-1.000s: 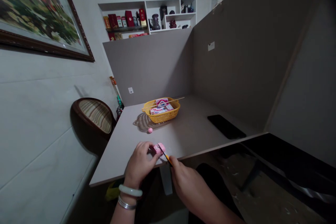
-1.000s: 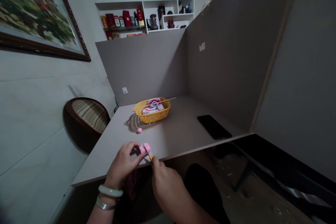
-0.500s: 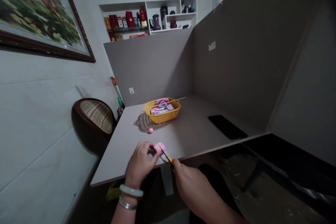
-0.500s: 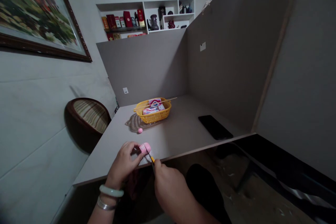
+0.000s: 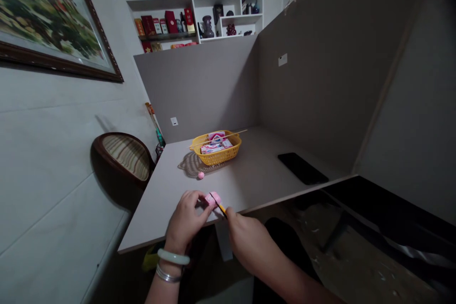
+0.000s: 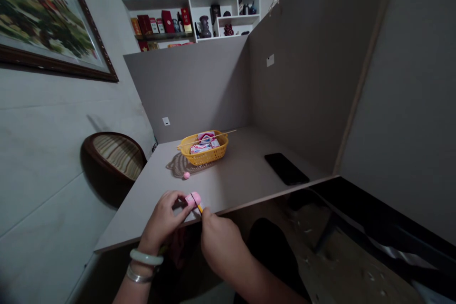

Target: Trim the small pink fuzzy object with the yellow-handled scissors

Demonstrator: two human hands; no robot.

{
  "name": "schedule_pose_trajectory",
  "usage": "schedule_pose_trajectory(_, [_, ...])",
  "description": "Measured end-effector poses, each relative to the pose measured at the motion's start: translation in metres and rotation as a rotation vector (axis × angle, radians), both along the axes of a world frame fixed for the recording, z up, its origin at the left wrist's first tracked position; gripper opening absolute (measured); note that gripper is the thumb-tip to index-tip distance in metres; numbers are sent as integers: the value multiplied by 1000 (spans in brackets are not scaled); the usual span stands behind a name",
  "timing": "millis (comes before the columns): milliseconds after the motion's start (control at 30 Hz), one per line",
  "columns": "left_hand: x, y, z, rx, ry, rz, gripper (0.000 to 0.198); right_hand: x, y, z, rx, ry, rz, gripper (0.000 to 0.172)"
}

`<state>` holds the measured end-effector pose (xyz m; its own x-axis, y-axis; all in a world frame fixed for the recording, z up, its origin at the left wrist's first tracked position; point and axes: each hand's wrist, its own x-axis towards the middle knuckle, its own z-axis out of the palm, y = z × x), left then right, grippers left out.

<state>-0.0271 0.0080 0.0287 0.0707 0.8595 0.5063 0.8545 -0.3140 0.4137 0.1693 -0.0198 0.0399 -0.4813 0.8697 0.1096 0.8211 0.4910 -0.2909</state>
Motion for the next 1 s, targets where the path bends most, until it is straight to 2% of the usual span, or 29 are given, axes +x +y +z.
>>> schedule_pose_trajectory(100, [-1, 1, -1, -1, -18, 10, 29, -1, 2, 3, 3, -9, 2, 28])
schedule_pose_trajectory(267, [-1, 1, -1, -6, -28, 25, 29, 7, -3, -4, 4, -4, 17, 24])
schedule_pose_trajectory(500, [-3, 2, -2, -10, -35, 23, 29, -4, 5, 9, 0, -35, 3, 25])
schedule_pose_trajectory(867, [0, 0, -2, 12, 11, 20, 25, 15, -1, -10, 36, 16, 16, 17])
schedule_pose_trajectory(1000, [1, -1, -2, 39, 1, 19, 24, 16, -2, -16, 63, 57, 3, 23])
